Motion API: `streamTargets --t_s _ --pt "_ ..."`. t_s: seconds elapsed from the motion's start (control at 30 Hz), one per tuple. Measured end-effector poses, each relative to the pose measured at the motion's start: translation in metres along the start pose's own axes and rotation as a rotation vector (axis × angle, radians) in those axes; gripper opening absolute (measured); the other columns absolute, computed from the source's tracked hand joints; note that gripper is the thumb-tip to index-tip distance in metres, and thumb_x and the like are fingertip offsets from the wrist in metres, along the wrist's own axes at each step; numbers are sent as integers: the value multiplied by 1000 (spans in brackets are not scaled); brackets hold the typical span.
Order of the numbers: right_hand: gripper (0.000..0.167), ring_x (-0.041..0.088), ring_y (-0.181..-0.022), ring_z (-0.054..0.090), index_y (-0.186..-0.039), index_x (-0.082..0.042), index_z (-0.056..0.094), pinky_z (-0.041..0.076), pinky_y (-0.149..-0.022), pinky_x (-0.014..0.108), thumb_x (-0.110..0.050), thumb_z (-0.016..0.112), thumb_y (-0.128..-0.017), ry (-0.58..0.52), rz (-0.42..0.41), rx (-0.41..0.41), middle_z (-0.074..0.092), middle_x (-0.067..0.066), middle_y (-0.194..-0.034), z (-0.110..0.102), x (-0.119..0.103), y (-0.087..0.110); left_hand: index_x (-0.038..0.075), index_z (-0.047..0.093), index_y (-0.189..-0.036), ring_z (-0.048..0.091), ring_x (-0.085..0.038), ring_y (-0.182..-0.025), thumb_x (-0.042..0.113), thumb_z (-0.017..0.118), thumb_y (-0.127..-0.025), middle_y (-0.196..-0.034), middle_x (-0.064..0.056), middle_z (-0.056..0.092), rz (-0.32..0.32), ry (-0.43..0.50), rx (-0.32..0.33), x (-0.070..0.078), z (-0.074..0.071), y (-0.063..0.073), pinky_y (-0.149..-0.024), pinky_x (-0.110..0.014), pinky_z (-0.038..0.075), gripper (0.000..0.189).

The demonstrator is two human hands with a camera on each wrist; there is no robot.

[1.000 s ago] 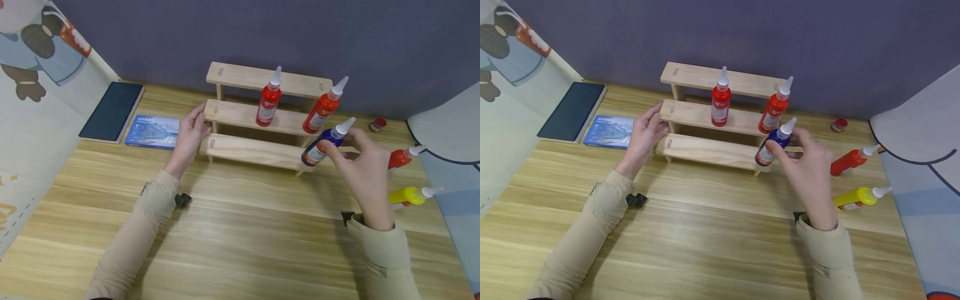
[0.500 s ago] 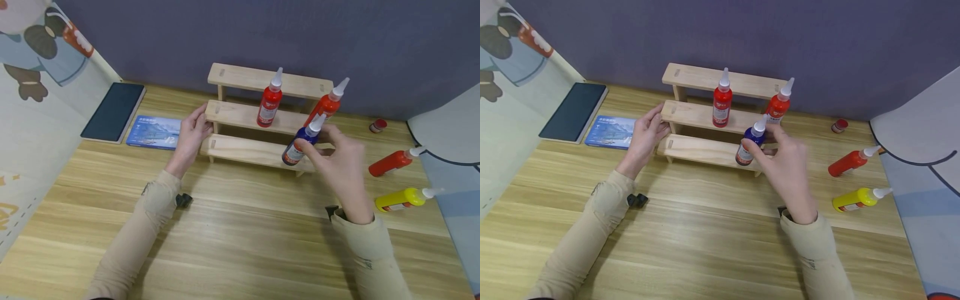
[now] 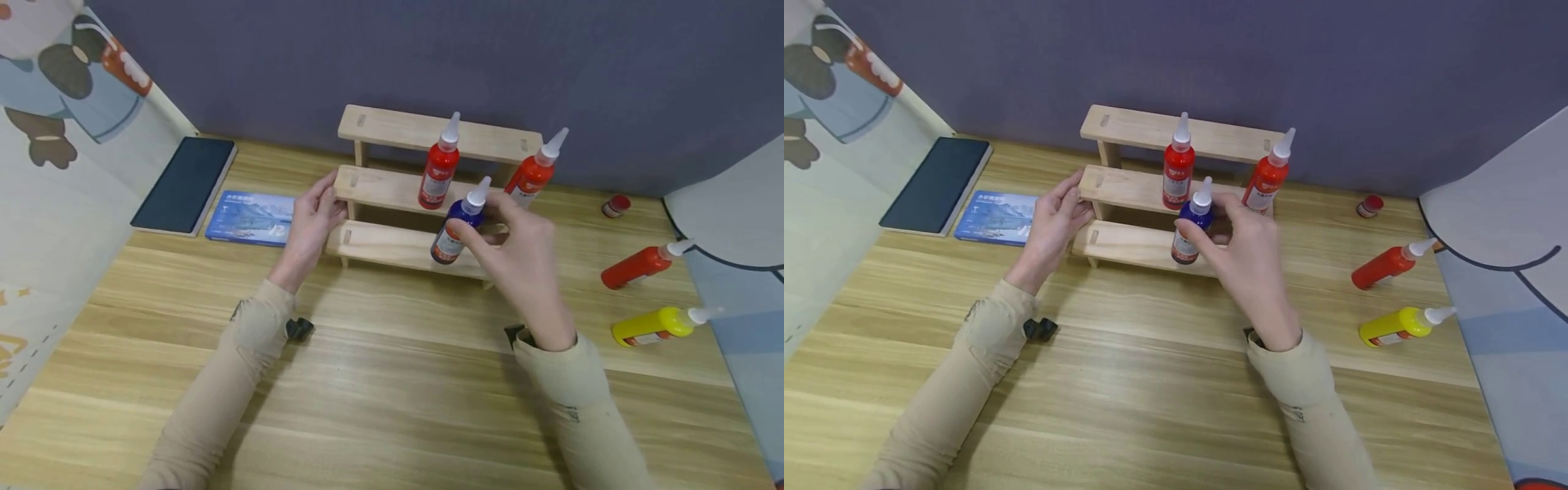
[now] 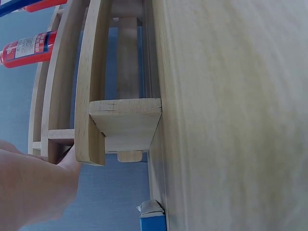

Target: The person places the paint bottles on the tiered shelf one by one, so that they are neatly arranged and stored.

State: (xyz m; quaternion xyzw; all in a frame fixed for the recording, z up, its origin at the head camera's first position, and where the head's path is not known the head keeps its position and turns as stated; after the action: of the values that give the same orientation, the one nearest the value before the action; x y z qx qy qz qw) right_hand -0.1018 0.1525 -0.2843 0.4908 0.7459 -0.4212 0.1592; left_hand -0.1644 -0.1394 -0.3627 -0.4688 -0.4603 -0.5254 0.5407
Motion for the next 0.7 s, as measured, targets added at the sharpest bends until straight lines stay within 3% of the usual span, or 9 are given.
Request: streamTargets --t_s 0.37,0.6,0.7 --pt "43 27 -92 76 -125 5 73 58 -69 7 -18 89 -92 -71 -25 26 78 16 -110 23 -6 -12 2 32 -167 46 -35 -149 13 35 -119 -167 -23 39 -6 -2 5 0 1 1 -117 -29 48 49" --pt "43 23 -94 76 -123 4 73 67 -70 23 -23 89 -93 -79 -33 37 79 14 -108 32 -13 -21 2 32 -166 47 -37 -148 13 36 -119 -166 -23 39 2 -1 6 0 0 0 -118 -32 48 49" --pt "41 22 -93 75 -122 4 73 67 -71 24 -22 88 -94 -95 -56 43 78 14 -106 36 -16 -25 2 33 -166 47 -38 -148 13 36 -119 -166 -24 39 4 7 5 0 1 0 -118 -32 48 49"
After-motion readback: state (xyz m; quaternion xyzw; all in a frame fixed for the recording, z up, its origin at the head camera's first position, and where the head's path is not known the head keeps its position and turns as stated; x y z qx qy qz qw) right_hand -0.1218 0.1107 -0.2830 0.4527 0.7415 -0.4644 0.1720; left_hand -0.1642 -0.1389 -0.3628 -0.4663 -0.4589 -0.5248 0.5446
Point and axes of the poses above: each hand's wrist, its own y-axis away from the middle knuckle, its own z-axis out of the palm, x = y × z, the point moved 1 cm from there along -y, towards the middle knuckle
